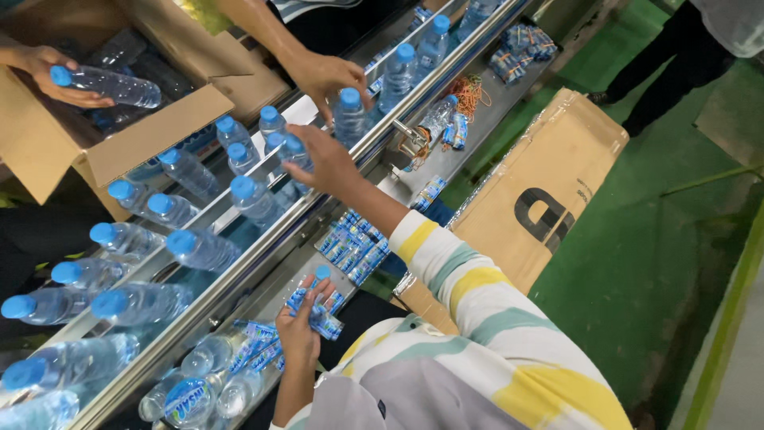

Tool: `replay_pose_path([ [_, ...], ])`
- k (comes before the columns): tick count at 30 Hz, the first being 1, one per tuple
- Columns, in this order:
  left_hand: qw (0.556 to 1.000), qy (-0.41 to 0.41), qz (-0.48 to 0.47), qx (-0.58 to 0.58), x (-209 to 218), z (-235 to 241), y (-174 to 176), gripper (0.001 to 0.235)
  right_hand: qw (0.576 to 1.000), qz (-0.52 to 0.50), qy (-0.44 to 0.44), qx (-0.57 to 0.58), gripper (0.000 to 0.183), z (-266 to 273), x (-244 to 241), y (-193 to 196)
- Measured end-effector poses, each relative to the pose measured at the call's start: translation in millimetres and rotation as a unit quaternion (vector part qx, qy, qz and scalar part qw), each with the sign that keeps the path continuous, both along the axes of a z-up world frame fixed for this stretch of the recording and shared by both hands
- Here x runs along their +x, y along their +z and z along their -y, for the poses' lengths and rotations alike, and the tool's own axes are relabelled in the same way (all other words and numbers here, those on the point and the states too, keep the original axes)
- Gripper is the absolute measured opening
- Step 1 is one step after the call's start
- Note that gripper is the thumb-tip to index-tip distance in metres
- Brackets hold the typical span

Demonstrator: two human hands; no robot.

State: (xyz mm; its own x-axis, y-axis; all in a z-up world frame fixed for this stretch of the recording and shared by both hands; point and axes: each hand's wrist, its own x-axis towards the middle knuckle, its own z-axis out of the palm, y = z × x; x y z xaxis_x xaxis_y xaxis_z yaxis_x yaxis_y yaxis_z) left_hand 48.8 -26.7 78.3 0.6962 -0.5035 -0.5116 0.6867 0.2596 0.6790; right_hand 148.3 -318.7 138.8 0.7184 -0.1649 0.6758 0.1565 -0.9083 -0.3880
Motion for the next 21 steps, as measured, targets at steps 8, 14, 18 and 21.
replay_pose_path([
  [8, 0.999, 0.004, 0.011, 0.04, -5, -6, 17, 0.054, 0.99, -0.006, -0.137, -0.03, 0.078, 44, -4, -24],
  [14, 0.994, 0.104, -0.014, 0.024, -9, -5, -21, 0.036, 0.973, 0.087, -0.181, -0.111, 0.081, 80, -4, -25],
  [18, 0.997, 0.059, -0.006, 0.04, -1, -4, -4, 0.042, 0.974, -0.014, -0.214, -0.074, 0.107, 95, -16, -21],
  [21, 0.997, 0.065, -0.037, 0.035, -1, 3, -11, 0.042, 0.965, -0.001, -0.248, -0.083, 0.11, 111, -23, -18],
])
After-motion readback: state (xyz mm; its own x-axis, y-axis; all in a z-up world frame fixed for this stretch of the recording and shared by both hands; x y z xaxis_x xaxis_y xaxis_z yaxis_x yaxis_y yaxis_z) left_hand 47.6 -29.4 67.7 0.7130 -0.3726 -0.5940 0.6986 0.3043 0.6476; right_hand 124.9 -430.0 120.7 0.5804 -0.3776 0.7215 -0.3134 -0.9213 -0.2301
